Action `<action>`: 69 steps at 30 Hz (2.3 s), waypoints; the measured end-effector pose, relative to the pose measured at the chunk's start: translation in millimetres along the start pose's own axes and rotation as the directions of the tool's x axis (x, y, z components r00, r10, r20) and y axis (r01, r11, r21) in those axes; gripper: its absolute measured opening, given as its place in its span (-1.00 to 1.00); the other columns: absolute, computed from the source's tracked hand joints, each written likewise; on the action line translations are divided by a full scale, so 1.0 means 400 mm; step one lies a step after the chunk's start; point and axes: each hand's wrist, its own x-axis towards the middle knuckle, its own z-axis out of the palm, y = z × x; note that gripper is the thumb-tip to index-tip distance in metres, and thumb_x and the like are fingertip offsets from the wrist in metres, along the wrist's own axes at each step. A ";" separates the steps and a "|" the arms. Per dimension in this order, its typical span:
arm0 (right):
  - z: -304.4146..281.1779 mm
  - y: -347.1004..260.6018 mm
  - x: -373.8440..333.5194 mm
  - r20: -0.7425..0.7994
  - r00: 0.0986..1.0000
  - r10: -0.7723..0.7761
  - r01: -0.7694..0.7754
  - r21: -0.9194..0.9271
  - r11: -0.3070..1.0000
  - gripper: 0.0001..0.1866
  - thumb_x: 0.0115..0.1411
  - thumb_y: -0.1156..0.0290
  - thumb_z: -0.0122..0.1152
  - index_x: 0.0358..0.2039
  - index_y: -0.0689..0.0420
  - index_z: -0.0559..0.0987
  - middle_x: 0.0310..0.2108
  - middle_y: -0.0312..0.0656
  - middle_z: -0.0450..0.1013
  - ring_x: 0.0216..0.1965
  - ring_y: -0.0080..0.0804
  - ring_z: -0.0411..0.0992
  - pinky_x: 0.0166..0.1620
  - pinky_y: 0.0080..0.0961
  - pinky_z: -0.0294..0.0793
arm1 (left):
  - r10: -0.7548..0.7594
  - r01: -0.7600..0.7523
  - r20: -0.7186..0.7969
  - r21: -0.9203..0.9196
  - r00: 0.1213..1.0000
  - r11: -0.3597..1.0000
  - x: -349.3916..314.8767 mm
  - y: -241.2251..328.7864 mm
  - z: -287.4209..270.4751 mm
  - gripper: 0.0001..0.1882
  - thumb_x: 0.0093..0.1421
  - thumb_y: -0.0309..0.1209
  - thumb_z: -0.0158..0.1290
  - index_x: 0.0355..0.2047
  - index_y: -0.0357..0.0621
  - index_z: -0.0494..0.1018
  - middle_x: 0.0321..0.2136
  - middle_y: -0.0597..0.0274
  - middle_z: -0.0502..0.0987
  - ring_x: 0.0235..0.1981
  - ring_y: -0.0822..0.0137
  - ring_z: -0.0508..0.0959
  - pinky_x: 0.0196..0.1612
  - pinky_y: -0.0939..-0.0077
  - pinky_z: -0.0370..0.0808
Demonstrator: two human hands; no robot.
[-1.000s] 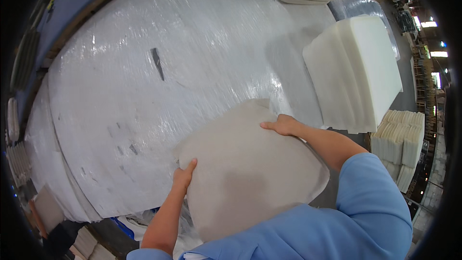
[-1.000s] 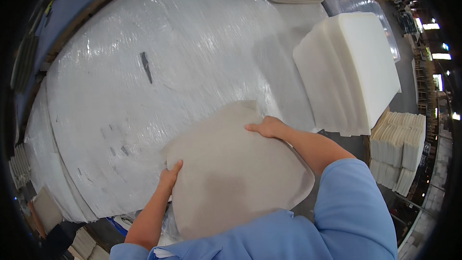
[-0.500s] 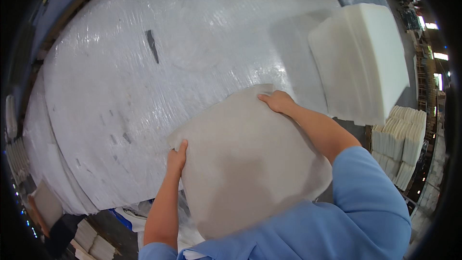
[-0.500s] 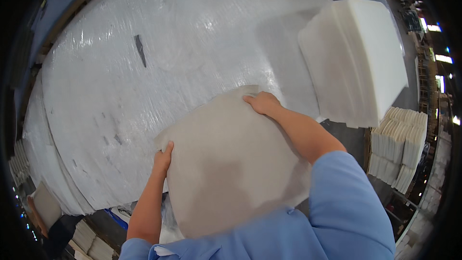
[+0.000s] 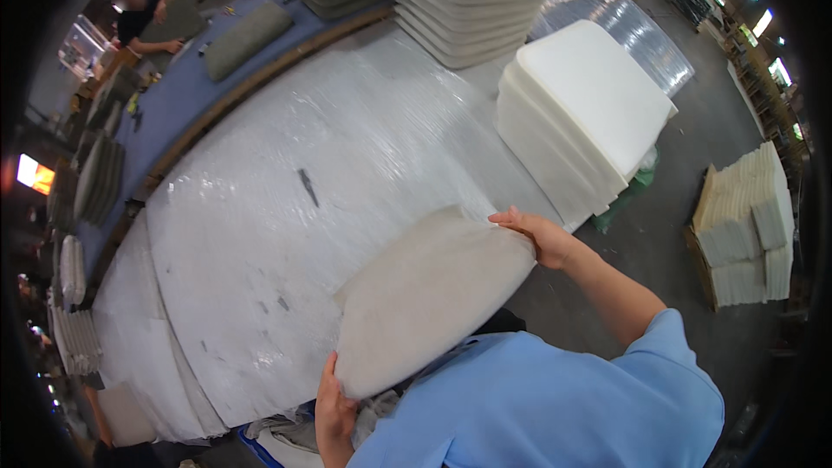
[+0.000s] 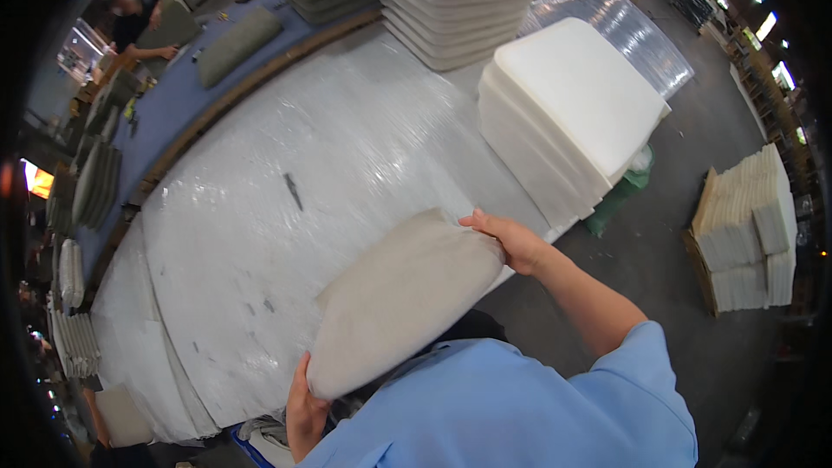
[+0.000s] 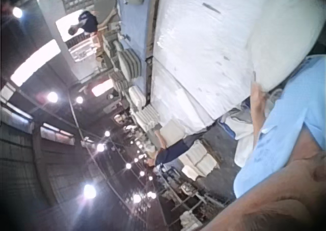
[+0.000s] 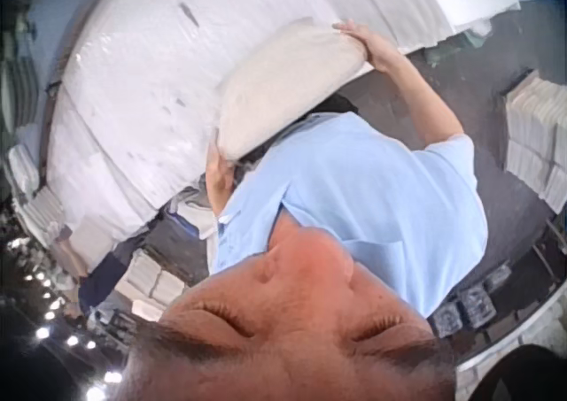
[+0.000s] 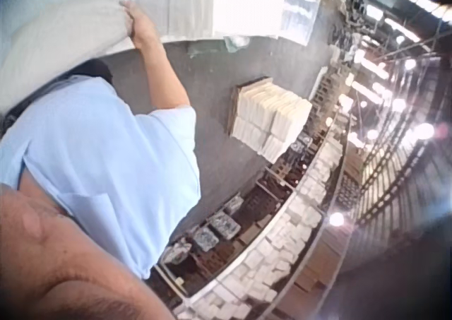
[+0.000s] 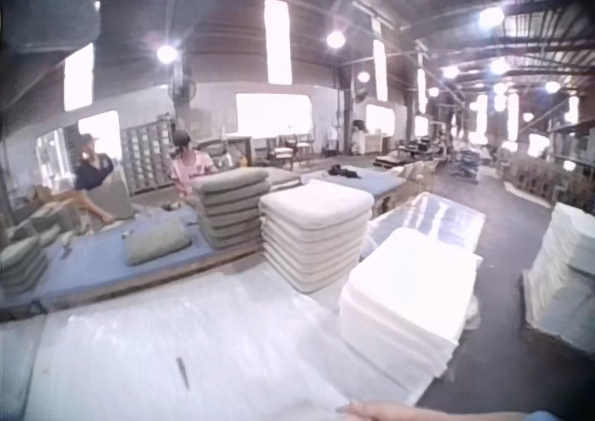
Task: The person wraps rectangular foam cushions in white fabric covers, folds the edges, and stacks the finished items. They also handle loose white stuffing material and place it into a green bag. The work occurs at a large table in a workshop with other workers visible in the background.
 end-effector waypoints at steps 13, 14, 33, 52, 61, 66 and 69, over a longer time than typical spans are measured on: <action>0.268 -0.090 0.100 0.299 0.632 -0.715 0.368 -0.928 -0.062 -0.55 0.34 -0.03 0.07 -0.43 0.06 0.68 -0.32 -0.16 0.64 -0.20 -0.10 0.58 -0.04 -0.07 0.43 | 0.546 -0.308 0.580 0.803 0.605 -0.511 0.140 0.147 0.277 -0.27 0.09 -0.06 0.31 0.21 -0.14 0.43 0.08 0.01 0.50 0.13 0.01 0.45 0.16 0.13 0.31; 0.334 -0.071 0.085 0.465 0.623 -0.629 0.403 -0.880 -0.251 -0.52 0.33 -0.05 0.06 -0.48 0.08 0.65 -0.31 -0.14 0.64 -0.19 -0.06 0.58 -0.06 -0.01 0.42 | 0.551 -0.311 0.601 0.787 0.578 -0.533 0.156 0.149 0.276 -0.27 0.08 -0.02 0.31 0.19 -0.13 0.44 0.04 0.05 0.53 0.08 0.02 0.48 0.11 0.15 0.33; 0.191 -0.053 0.138 -0.023 0.467 -0.884 0.712 -0.583 0.391 -0.59 0.37 0.28 0.07 -0.53 0.25 0.67 -0.52 -0.13 0.59 -0.41 -0.29 0.53 -0.21 -0.38 0.45 | 0.856 -0.656 -0.022 0.632 0.517 0.413 0.233 0.085 0.092 -0.50 0.48 -0.28 -0.31 -0.26 -0.37 0.59 -0.25 0.00 0.67 -0.21 0.19 0.61 -0.04 0.34 0.48; 0.022 -0.078 0.222 -0.121 0.849 0.514 -0.495 -0.519 0.697 -0.01 0.27 0.07 0.31 0.50 0.22 -0.01 0.42 0.12 0.14 0.36 -0.15 0.27 0.33 -0.19 0.33 | -0.091 0.162 -0.236 0.303 0.968 0.939 0.257 -0.021 -0.037 -0.55 0.35 -0.35 0.01 0.23 -0.13 0.43 0.34 -0.06 0.30 0.36 0.16 0.28 0.40 0.31 0.16; 0.019 0.067 0.531 -0.314 0.765 0.562 -0.554 -0.766 0.326 -0.07 0.36 -0.21 0.05 0.34 0.46 0.25 0.26 0.23 0.35 0.18 0.02 0.47 0.22 -0.11 0.44 | -0.150 0.302 -0.306 0.544 0.940 0.783 0.494 -0.125 -0.163 -0.24 0.34 -0.18 0.11 0.46 -0.11 0.11 0.37 -0.03 0.27 0.34 0.08 0.32 0.36 0.27 0.24; -0.018 0.134 0.630 -0.348 0.828 0.439 -0.524 -0.757 0.389 -0.08 0.37 -0.26 -0.02 0.18 0.53 0.44 0.18 0.29 0.42 0.17 0.06 0.47 0.20 -0.16 0.43 | -0.181 0.429 -0.497 0.447 0.849 0.785 0.593 -0.151 -0.188 -0.21 0.32 -0.08 0.12 0.40 -0.27 0.16 0.32 -0.14 0.32 0.27 0.06 0.40 0.27 0.25 0.37; -0.064 0.167 0.648 -0.338 0.899 0.278 -0.405 -0.884 0.235 -0.10 0.35 -0.26 -0.01 0.13 0.51 0.51 0.14 0.29 0.46 0.16 0.06 0.47 0.21 -0.20 0.42 | -0.407 0.438 -0.316 0.032 0.857 0.898 0.561 -0.159 -0.210 -0.25 0.31 -0.10 0.11 0.36 -0.31 0.20 0.25 -0.18 0.38 0.20 0.09 0.48 0.21 0.25 0.45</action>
